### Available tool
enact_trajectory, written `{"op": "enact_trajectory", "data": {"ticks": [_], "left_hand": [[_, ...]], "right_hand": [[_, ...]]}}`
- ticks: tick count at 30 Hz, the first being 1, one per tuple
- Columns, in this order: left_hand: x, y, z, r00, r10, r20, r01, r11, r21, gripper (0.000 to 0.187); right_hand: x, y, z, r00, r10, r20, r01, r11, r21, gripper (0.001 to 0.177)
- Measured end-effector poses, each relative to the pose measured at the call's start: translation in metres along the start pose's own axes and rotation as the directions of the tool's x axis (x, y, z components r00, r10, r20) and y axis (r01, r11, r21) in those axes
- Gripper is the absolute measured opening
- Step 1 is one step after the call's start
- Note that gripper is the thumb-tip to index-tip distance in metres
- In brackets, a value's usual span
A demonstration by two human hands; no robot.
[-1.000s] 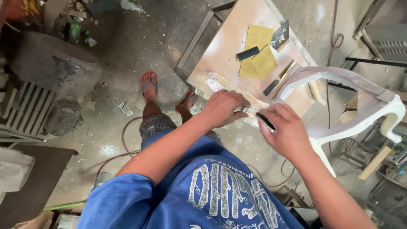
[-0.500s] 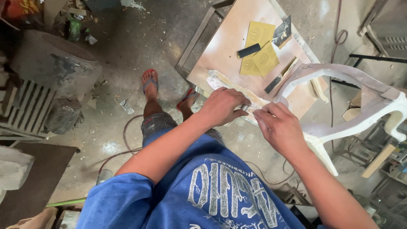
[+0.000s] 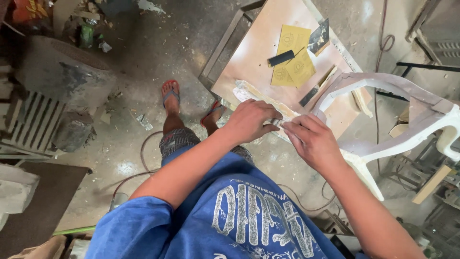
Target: The person sands a white wooden chair leg using a black sanding block. They hold the chair leg with one hand and rub the sanding block along its surface with the other, focusing on smoothing the wood.
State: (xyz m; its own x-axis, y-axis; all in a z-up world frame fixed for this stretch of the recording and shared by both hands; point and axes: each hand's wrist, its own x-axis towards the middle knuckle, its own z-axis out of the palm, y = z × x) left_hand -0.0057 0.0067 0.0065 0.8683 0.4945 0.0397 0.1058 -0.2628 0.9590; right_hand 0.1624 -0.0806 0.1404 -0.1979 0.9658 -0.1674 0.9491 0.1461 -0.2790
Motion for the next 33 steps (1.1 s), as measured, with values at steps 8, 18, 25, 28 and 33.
{"op": "enact_trajectory", "data": {"ticks": [8,18,25,28,33], "left_hand": [[-0.003,-0.002,0.006,0.999,0.013,-0.039,-0.014,1.000,-0.015,0.029],[-0.004,-0.001,0.006,0.998,0.008,-0.062,-0.010,0.999,-0.033,0.027],[-0.003,0.001,0.004,0.999,-0.008,-0.038,0.007,0.999,-0.033,0.028],[-0.002,0.001,0.002,1.000,-0.011,-0.027,0.011,1.000,-0.013,0.029],[0.000,-0.005,0.009,0.999,-0.003,-0.050,0.003,1.000,-0.019,0.031]], "right_hand": [[-0.002,-0.002,-0.014,1.000,0.008,0.024,-0.009,1.000,0.024,0.010],[-0.005,0.005,-0.003,0.999,-0.046,0.009,0.046,0.999,0.004,0.006],[0.003,0.005,-0.004,0.987,-0.021,0.157,0.031,0.998,-0.063,0.005],[0.009,0.000,-0.010,0.949,0.083,0.303,-0.046,0.991,-0.129,0.011],[0.016,0.001,-0.001,0.892,0.160,0.423,-0.073,0.974,-0.215,0.018]]}}
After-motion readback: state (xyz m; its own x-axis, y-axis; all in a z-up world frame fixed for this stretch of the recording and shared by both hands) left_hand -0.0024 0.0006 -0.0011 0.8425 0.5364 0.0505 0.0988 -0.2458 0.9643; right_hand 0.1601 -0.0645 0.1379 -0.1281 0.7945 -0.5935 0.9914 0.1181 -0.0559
